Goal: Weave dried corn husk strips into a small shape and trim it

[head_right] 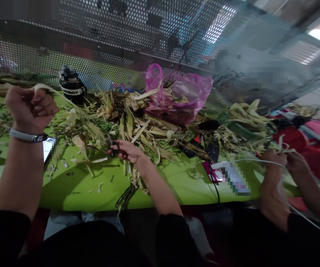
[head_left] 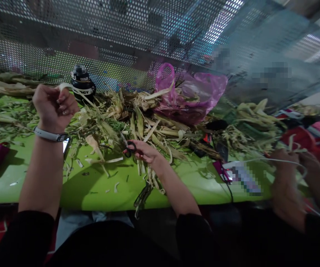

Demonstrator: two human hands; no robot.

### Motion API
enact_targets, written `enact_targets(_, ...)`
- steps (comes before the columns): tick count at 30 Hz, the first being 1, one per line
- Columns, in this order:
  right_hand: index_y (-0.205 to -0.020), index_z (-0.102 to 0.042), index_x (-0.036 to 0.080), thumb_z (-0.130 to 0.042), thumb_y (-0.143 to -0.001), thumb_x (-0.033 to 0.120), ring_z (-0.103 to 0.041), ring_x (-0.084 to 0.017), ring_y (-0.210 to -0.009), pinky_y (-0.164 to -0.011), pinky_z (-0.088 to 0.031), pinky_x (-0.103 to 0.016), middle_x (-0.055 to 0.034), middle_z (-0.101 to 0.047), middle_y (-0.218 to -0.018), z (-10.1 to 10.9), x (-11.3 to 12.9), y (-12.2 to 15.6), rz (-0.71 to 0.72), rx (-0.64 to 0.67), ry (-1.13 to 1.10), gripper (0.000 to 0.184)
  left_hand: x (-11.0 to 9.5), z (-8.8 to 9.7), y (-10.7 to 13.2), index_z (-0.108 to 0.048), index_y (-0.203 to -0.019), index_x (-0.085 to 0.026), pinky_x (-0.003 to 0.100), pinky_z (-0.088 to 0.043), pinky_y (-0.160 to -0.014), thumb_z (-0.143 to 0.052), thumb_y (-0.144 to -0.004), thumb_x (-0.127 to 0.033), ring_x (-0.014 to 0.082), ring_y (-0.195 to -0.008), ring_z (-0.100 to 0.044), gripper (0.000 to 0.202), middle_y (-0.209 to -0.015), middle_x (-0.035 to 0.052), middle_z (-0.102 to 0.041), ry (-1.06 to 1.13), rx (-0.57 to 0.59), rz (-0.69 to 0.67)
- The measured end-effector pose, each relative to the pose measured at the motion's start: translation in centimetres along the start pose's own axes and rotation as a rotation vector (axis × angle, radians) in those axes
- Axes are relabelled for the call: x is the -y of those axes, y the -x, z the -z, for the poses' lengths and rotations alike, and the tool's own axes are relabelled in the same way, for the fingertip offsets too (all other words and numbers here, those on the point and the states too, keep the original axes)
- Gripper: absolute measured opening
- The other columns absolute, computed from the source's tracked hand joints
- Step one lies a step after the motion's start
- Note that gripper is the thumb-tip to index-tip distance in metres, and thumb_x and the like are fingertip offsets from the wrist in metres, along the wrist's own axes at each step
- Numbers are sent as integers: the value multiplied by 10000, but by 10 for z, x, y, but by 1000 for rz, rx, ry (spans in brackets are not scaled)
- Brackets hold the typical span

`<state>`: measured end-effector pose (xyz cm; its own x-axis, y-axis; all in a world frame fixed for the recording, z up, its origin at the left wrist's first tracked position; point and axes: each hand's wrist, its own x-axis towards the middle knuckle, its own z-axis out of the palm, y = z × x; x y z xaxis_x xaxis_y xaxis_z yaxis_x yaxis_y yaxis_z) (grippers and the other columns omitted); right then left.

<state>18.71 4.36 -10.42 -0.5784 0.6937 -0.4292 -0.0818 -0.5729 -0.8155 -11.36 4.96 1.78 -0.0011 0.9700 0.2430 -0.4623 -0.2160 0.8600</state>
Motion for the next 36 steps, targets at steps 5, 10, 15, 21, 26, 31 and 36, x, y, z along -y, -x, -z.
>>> enact_targets(5,-995,-596,170,-723,-716,105,-388,20,-337,-343,-374,-90,44,-662,-701,-14,-10,-4,3,-77,-216,313,6,1,-3,-339,-523,-200,288,-142,-484,-340,-797,-351,83,-421,-93,312,-424,-28,-147,3,47,8)
enact_targets(10,-1015,-602,169,-712,-731,157,-502,-31,-411,-459,-500,-174,5,-688,-767,-16,-14,0,67,-9,-184,305,8,0,-2,-380,-502,-203,268,-169,-434,-365,-789,-343,76,-362,-137,319,-383,-26,-206,-44,156,56)
enact_targets(15,-1091,-548,190,-607,-746,320,-644,-135,-605,-706,-576,-354,-50,-699,-949,-16,-11,11,149,259,-180,373,9,-5,1,-421,-501,-192,261,-218,-398,-300,-805,-285,83,-306,-216,340,-350,-14,-267,-91,289,141)
enact_targets(21,-1098,-505,188,-591,-705,499,-514,-90,-425,-611,-532,-340,-21,-682,-899,-20,-15,18,196,500,-136,508,32,-22,4,-407,-537,-183,229,-249,-380,-458,-694,-265,66,-333,-282,185,-417,-38,-321,-93,469,225)
enact_targets(26,-1073,-522,206,-598,-724,520,-407,-39,-364,-535,-471,-273,5,-663,-824,-28,-12,26,251,322,-57,475,54,-35,8,-379,-548,-189,215,-182,-349,-507,-691,-259,66,-373,-310,204,-483,-26,-327,-126,492,389)
enact_targets(31,-994,-576,221,-631,-757,551,-275,-13,-312,-374,-319,-189,68,-569,-586,-31,-12,20,385,4,48,410,55,-34,8,-401,-535,-190,231,-150,-343,-529,-684,-279,72,-372,-282,216,-481,-19,-312,-154,497,459)
enact_targets(36,-1071,-570,229,-629,-750,587,-312,-31,-348,-380,-337,-193,52,-596,-629,-17,-8,7,474,-237,252,485,37,-30,8,-462,-556,-175,257,-288,-392,-483,-747,-322,90,-379,-357,242,-439,-4,-383,-159,454,258)
